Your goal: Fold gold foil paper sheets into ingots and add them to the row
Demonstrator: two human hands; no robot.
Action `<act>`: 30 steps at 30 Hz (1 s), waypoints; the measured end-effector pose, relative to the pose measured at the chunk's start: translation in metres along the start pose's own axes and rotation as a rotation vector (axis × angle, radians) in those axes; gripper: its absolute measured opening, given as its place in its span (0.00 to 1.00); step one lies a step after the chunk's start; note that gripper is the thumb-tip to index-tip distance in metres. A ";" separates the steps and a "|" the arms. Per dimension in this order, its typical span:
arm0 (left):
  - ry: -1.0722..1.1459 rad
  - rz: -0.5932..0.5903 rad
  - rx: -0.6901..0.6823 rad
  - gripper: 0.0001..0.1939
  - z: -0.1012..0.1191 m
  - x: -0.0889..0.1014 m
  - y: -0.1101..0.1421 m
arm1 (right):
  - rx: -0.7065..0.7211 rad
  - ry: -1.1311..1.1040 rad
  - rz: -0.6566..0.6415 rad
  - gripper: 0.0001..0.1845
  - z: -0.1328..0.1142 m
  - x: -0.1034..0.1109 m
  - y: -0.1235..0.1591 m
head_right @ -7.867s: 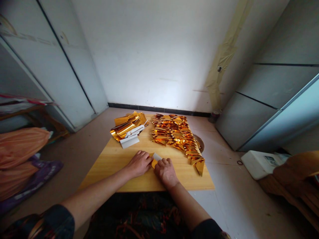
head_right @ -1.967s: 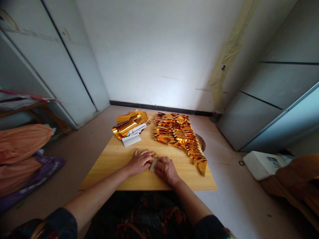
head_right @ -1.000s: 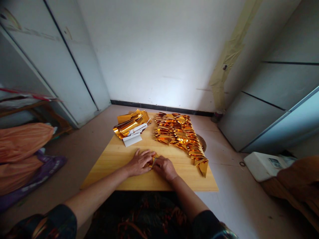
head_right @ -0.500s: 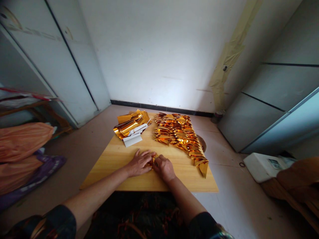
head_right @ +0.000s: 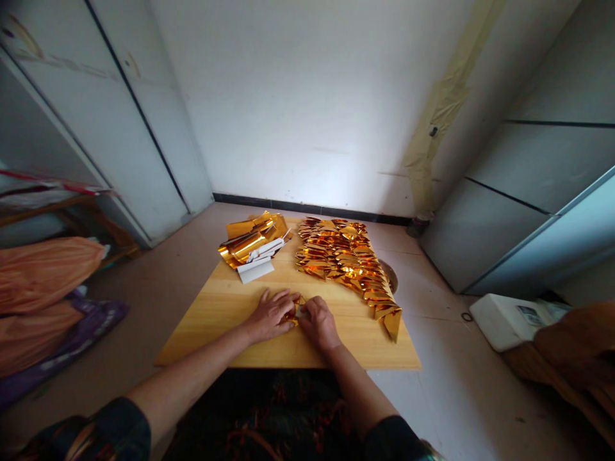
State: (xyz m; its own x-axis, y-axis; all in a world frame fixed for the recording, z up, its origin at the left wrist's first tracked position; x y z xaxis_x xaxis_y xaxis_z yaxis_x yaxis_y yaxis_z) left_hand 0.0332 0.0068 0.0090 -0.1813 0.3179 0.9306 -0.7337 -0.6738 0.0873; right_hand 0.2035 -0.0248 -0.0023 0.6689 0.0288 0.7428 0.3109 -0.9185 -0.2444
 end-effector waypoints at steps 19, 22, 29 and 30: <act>-0.061 0.175 0.150 0.10 0.024 -0.013 0.005 | -0.141 0.343 -0.007 0.11 -0.040 -0.012 0.022; -0.063 0.149 0.088 0.15 0.018 -0.003 0.004 | -0.090 0.425 -0.023 0.11 -0.046 -0.016 0.024; -0.138 0.077 -0.106 0.20 0.003 0.026 -0.004 | -0.044 0.559 -0.025 0.05 -0.055 -0.025 0.027; -0.157 0.067 -0.124 0.19 0.002 0.028 -0.005 | -0.032 0.571 -0.026 0.05 -0.056 -0.025 0.027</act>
Point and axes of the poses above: each hand's wrist, its own y-axis away from the middle knuckle, its own x-axis out of the back of the hand, z = x × y, the point moved 2 cm from there along -y, towards the middle knuckle, and after that the axes turned 11 degrees about -z, right-handed, at the moved point
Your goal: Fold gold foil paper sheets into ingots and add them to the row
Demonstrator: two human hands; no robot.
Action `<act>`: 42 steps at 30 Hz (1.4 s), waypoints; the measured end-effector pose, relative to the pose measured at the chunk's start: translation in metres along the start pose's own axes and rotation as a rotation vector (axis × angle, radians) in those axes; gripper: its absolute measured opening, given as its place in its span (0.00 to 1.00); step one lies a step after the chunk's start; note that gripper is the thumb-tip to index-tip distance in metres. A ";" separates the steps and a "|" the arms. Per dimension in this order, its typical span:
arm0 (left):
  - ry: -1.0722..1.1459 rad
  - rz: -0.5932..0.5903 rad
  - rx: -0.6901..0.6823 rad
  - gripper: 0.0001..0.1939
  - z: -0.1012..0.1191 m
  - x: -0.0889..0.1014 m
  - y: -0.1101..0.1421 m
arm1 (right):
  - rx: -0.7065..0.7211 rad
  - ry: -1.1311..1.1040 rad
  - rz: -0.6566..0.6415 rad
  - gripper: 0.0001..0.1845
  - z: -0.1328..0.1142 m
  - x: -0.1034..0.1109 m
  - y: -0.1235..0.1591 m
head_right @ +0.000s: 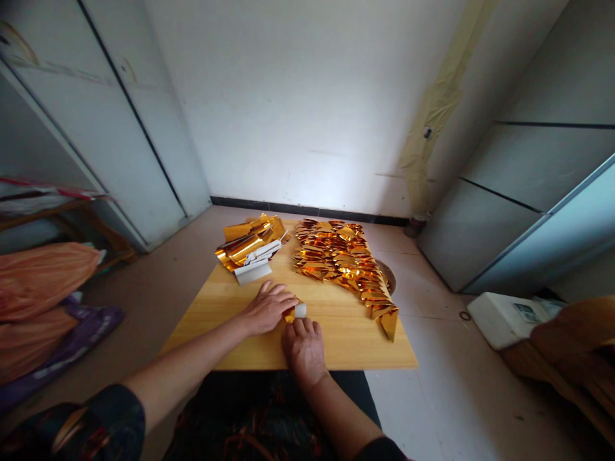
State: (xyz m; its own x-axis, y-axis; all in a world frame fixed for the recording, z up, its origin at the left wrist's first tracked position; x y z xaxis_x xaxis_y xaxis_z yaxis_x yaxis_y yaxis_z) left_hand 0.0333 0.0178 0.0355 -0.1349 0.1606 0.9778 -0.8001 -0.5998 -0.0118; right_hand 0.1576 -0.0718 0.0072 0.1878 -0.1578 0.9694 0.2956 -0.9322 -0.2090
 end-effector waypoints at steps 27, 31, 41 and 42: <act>-0.133 -0.053 -0.234 0.07 -0.009 0.001 -0.003 | 0.075 0.131 -0.122 0.07 0.039 0.019 -0.018; -0.191 -0.023 -0.199 0.06 -0.008 -0.004 -0.003 | 0.048 0.126 -0.090 0.06 0.034 0.016 -0.018; -0.329 0.187 -0.259 0.08 -0.004 -0.011 0.004 | -0.058 0.081 -0.018 0.07 0.030 0.017 -0.009; -0.326 0.208 -0.255 0.09 -0.003 -0.012 0.005 | -0.067 0.068 -0.018 0.08 0.031 0.017 -0.008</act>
Point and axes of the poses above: each hand's wrist, its own y-axis away from the middle knuckle, its own x-axis out of the back of the hand, z = x × y, the point moved 2 cm from there along -y, towards the middle knuckle, and after that the axes turned 11 degrees about -z, right-handed, at the moved point
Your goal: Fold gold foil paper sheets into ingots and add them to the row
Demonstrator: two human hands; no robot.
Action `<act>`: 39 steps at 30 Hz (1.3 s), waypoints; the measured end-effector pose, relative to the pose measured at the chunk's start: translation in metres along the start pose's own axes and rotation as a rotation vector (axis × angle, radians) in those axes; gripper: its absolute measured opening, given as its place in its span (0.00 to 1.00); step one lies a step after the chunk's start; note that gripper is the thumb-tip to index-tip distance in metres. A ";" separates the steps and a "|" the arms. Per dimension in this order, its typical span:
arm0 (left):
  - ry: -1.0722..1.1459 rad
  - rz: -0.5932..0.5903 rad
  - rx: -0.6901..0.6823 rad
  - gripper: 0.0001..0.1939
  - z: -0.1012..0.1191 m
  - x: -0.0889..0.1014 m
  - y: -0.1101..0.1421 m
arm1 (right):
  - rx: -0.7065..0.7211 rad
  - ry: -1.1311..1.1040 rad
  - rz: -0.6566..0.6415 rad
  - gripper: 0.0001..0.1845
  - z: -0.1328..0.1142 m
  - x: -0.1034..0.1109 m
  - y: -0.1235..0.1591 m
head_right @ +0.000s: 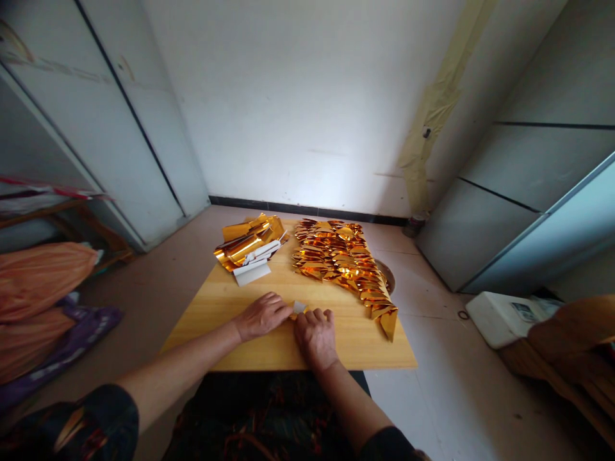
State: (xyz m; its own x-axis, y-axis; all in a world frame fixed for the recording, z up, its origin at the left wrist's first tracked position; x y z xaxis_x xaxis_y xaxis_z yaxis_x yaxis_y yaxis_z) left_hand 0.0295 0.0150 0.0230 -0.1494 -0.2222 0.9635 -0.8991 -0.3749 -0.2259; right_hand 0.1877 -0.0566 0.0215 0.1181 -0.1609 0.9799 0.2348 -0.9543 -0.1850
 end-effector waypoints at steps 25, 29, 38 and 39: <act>0.446 0.129 0.464 0.06 0.010 -0.013 0.004 | -0.144 -0.197 -0.156 0.11 0.015 -0.012 -0.009; 0.479 0.105 0.512 0.07 0.005 -0.014 0.002 | -0.185 -0.146 -0.178 0.10 0.015 -0.012 -0.010; 0.633 0.128 0.638 0.11 0.000 -0.027 -0.007 | -0.353 -0.195 -0.194 0.09 0.012 -0.009 -0.014; 0.633 0.134 0.652 0.11 0.000 -0.028 -0.007 | -0.360 -0.190 -0.183 0.09 0.011 -0.009 -0.015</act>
Point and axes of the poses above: each hand's wrist, its own y-axis away from the middle knuckle, its own x-axis out of the back of the hand, z = x × y, the point moved 2 cm from there along -y, towards the middle knuckle, and after that the axes turned 11 degrees about -z, right-handed, at the moved point
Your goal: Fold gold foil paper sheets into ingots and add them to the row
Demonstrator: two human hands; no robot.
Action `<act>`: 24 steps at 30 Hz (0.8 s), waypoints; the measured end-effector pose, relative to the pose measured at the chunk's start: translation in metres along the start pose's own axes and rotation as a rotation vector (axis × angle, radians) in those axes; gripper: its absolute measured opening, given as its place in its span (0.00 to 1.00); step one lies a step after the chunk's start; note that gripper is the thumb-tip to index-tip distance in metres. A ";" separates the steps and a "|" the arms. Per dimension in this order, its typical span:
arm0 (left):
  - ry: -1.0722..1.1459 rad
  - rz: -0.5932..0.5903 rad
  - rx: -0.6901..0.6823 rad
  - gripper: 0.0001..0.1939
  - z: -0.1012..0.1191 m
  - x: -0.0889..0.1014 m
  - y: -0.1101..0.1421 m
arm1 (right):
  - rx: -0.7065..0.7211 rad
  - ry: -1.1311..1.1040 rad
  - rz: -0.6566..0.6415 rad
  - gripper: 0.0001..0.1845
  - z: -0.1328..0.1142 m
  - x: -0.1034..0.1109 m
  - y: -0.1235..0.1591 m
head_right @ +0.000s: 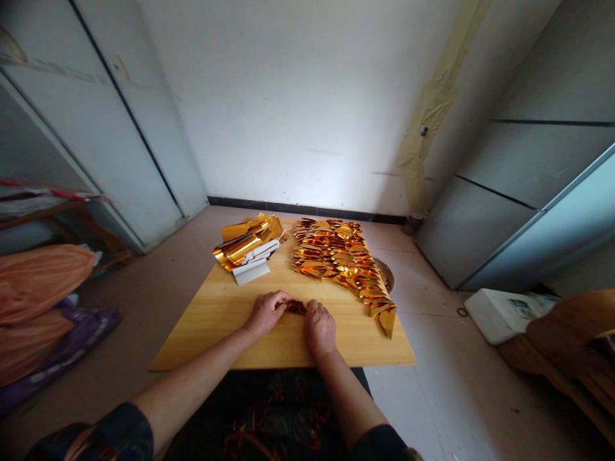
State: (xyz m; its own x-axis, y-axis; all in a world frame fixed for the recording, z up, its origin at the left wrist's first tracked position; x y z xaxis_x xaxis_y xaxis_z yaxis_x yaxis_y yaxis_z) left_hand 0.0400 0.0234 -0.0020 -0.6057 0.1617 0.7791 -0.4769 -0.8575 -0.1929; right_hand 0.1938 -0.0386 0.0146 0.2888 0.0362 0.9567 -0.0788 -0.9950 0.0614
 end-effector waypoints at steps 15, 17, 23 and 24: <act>-0.048 0.083 -0.005 0.11 0.005 -0.003 0.005 | -0.001 0.007 0.081 0.10 -0.002 0.001 0.003; -0.065 0.083 -0.007 0.11 0.005 -0.003 0.005 | 0.001 -0.001 0.083 0.09 -0.002 0.000 0.004; -0.061 0.074 -0.075 0.12 0.003 -0.003 0.004 | -0.005 -0.040 0.075 0.07 -0.003 0.000 0.003; -0.058 0.074 -0.076 0.12 0.003 -0.003 0.004 | -0.008 -0.041 0.068 0.07 -0.003 0.000 0.003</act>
State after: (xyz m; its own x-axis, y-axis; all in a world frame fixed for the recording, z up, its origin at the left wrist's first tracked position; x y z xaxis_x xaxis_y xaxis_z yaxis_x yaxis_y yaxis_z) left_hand 0.0421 0.0180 -0.0033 -0.6043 0.0689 0.7938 -0.4807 -0.8260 -0.2943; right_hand 0.1909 -0.0411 0.0155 0.3213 -0.0351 0.9463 -0.1069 -0.9943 -0.0005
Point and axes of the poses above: each hand's wrist, its own y-axis away from the middle knuckle, its own x-axis out of the back of the hand, z = x × y, the point moved 2 cm from there along -y, towards the middle knuckle, and after that the axes turned 11 degrees about -z, right-handed, at the moved point
